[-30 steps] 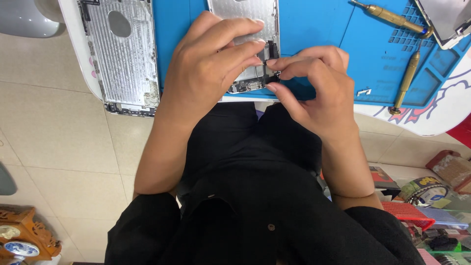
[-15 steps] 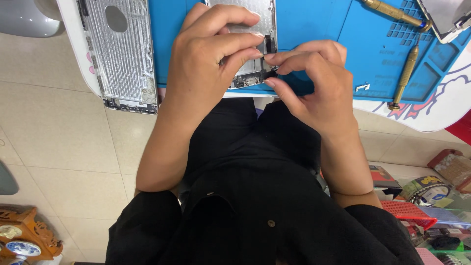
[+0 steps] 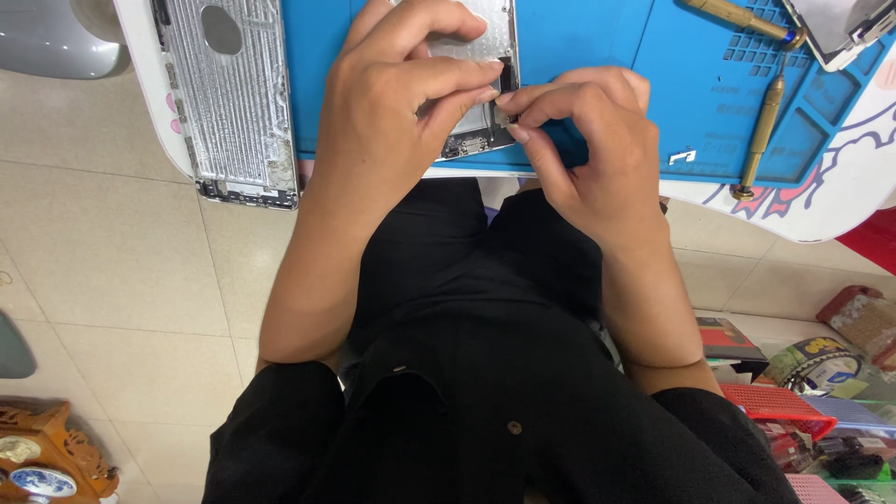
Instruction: Disassembling and repairing various components of a mobile phone.
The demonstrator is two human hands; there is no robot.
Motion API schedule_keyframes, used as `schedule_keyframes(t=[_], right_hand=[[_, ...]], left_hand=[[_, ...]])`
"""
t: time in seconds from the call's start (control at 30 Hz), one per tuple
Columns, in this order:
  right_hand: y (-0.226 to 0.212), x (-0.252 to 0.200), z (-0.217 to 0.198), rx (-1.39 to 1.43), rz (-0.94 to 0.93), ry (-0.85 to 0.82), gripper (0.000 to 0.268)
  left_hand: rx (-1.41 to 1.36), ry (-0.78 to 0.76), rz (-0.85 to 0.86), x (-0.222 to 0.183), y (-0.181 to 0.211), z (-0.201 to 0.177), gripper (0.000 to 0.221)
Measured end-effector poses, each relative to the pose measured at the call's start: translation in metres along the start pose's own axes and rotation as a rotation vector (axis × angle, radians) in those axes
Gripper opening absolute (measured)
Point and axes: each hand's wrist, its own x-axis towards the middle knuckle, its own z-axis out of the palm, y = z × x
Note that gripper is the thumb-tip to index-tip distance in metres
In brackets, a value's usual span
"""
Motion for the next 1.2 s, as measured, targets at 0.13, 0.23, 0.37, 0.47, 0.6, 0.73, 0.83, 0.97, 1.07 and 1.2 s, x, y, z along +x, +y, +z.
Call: schedule_keyframes(t=[0.13, 0.23, 0.37, 0.47, 0.6, 0.73, 0.83, 0.97, 1.07, 1.2], right_hand=[[-0.001, 0.0, 0.001, 0.003, -0.014, 0.014, 0.023], [-0.001, 0.0, 0.002, 0.009, -0.008, 0.019, 0.022], [0.001, -0.002, 0.003, 0.029, 0.001, 0.019, 0.024], [0.003, -0.004, 0.002, 0.002, -0.022, 0.089, 0.019], [0.004, -0.007, 0.002, -0.133, -0.035, 0.108, 0.024], [0.009, -0.01, 0.003, -0.158, -0.099, 0.088, 0.031], [0.009, -0.011, 0.003, -0.17, -0.088, 0.065, 0.032], [0.01, -0.012, 0.003, -0.165, -0.089, 0.061, 0.031], [0.006, -0.009, 0.002, -0.175, -0.089, 0.06, 0.031], [0.006, -0.01, 0.003, -0.166, -0.102, 0.079, 0.03]], left_hand=[[0.034, -0.004, -0.003, -0.001, -0.002, 0.0, 0.012], [0.038, -0.012, -0.007, -0.001, -0.002, 0.0, 0.017], [0.061, -0.021, -0.008, -0.002, 0.0, -0.002, 0.013], [0.104, -0.009, 0.007, 0.0, 0.002, -0.003, 0.014], [0.102, -0.024, 0.005, 0.0, 0.004, -0.004, 0.014], [0.089, -0.009, 0.014, 0.004, 0.011, -0.008, 0.018], [0.101, -0.048, 0.005, -0.003, 0.006, -0.008, 0.013], [0.071, -0.046, 0.057, 0.006, 0.014, -0.012, 0.015], [0.117, -0.075, 0.021, 0.007, 0.017, -0.014, 0.015], [0.093, -0.053, 0.037, 0.005, 0.013, -0.011, 0.018]])
